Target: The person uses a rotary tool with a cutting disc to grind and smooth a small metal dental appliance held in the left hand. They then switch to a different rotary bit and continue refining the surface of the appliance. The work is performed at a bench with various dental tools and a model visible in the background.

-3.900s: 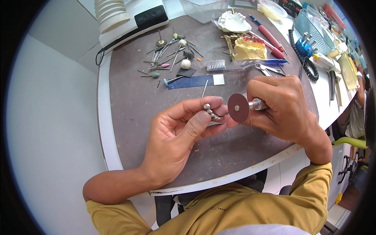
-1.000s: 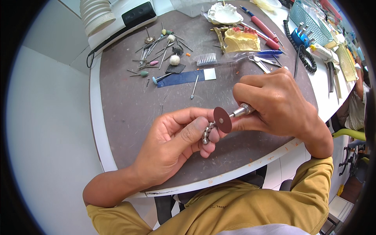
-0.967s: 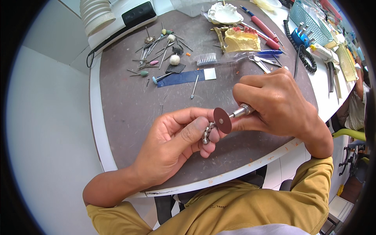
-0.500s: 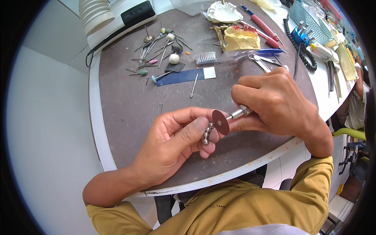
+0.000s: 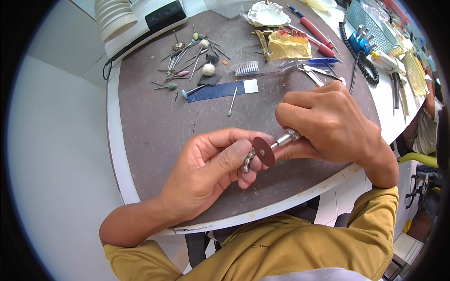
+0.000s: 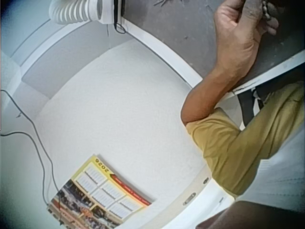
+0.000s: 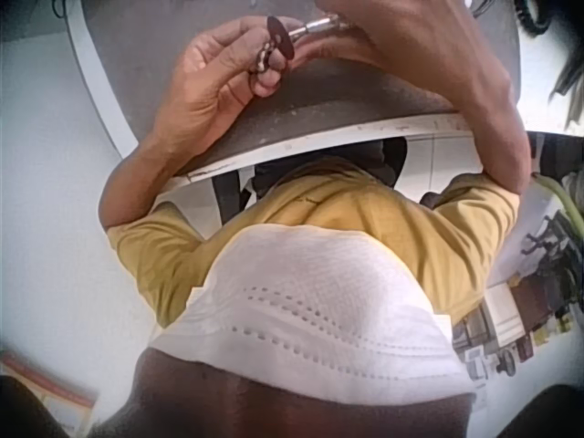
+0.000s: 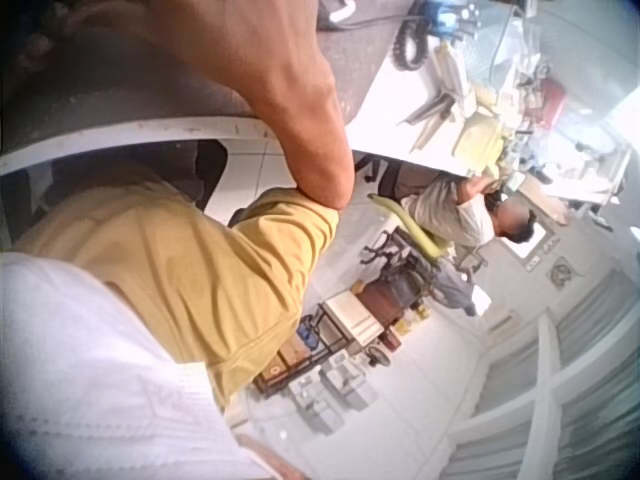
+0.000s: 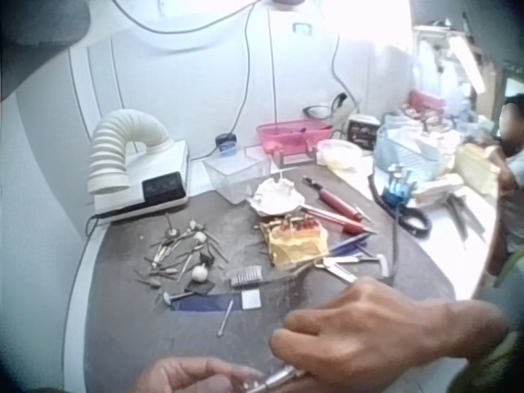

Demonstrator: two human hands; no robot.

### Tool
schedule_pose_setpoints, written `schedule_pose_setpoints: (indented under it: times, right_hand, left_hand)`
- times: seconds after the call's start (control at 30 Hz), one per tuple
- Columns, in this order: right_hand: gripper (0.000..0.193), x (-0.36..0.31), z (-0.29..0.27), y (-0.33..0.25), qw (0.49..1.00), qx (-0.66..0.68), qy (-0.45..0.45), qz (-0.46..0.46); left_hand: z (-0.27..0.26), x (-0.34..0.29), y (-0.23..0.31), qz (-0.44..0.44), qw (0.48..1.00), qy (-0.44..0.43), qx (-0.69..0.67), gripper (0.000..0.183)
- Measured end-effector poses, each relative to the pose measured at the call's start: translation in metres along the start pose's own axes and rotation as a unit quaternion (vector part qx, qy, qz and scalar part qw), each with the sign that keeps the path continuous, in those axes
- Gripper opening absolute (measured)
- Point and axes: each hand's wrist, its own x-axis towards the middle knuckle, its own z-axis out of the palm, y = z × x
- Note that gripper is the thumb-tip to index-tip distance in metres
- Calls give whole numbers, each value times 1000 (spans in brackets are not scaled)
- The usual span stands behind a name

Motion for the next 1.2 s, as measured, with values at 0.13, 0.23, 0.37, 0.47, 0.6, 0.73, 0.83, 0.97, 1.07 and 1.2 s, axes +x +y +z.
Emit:
schedule_pose_setpoints:
  times: [0.13,0.23,0.37,0.47,0.6,0.73,0.83,0.97,1.07,1.2]
  right_hand:
    - [50,0,1,0,1000,-8,0,-9]
    - [50,0,1,0,1000,-6,-4,-8]
    - [50,-1,1,0,1000,-4,-5,-4]
    - [50,-1,2,0,1000,-6,1,-7]
    - [51,0,-1,-1,1000,-8,12,5]
    - [51,0,0,-1,1000,-9,10,4]
    - [51,0,1,-1,1000,-13,7,-1]
    - [50,-1,1,0,1000,-20,8,-5]
    - [51,-1,1,0,1000,-19,5,-2]
    - [51,0,1,1,1000,-15,8,-5]
  left_hand:
    - [4,1,1,-1,1000,6,6,31]
    - [3,1,1,2,1000,3,7,31]
    - [3,1,1,1,1000,3,3,30]
    - [3,1,1,1,1000,0,0,30]
    - [1,1,0,2,1000,2,-8,30]
    - [2,1,0,1,1000,5,-7,30]
    - [5,2,1,4,1000,7,-9,30]
    - [3,2,0,5,1000,1,-6,31]
    - [5,2,1,5,1000,5,-8,31]
    - [3,3,0,5,1000,-3,-14,30]
